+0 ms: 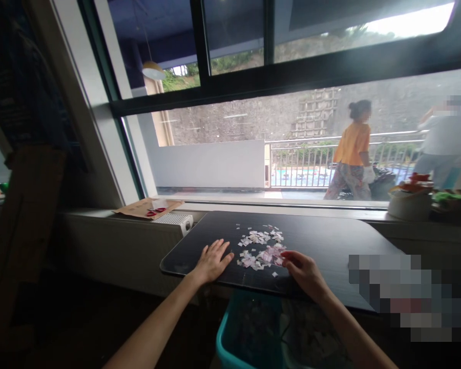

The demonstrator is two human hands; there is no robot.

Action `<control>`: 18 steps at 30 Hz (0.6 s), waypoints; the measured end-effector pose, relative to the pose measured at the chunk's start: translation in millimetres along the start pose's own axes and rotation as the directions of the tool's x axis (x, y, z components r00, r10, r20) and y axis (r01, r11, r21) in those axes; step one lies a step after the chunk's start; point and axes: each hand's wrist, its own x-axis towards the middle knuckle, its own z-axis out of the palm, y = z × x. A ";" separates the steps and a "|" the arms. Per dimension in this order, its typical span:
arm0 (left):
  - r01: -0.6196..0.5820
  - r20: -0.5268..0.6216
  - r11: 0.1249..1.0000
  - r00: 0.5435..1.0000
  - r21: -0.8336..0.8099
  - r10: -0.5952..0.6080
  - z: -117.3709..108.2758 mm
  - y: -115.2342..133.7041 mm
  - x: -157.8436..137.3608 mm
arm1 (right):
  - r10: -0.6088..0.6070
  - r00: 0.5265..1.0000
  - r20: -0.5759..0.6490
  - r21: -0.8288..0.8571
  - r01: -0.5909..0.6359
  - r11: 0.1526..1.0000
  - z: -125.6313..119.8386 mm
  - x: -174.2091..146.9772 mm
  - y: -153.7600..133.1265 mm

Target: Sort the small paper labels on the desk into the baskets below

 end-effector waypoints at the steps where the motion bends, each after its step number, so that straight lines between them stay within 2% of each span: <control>1: 0.045 -0.043 0.999 0.998 -0.002 -0.045 1.6 -4.8 2.3 | -0.021 0.999 0.025 -0.031 0.022 0.999 -0.2 -2.5 -2.2; 4: 0.116 -0.152 0.993 0.981 -0.012 -0.117 6.1 -10.6 7.0 | -0.041 0.998 0.046 -0.046 0.043 0.998 -4.0 -10.0 -8.6; 9: 0.125 -0.227 0.992 0.966 0.000 -0.122 12.2 -7.8 12.1 | 0.064 0.994 -0.086 -0.019 -0.066 0.998 -17.3 -19.6 -13.7; 11: 0.119 -0.263 0.993 0.958 0.011 -0.112 14.2 -6.9 13.6 | 0.073 0.992 -0.099 -0.040 -0.078 0.996 -21.0 -21.3 -14.2; 15: 0.120 -0.296 0.993 0.949 0.018 -0.109 16.3 -6.1 14.5 | 0.053 0.997 -0.061 -0.081 -0.058 0.995 -21.8 -21.4 -15.4; 18: 0.123 -0.294 0.992 0.949 0.010 -0.115 16.2 -5.6 13.5 | 0.048 0.994 -0.094 -0.080 -0.056 0.995 -20.2 -20.8 -16.2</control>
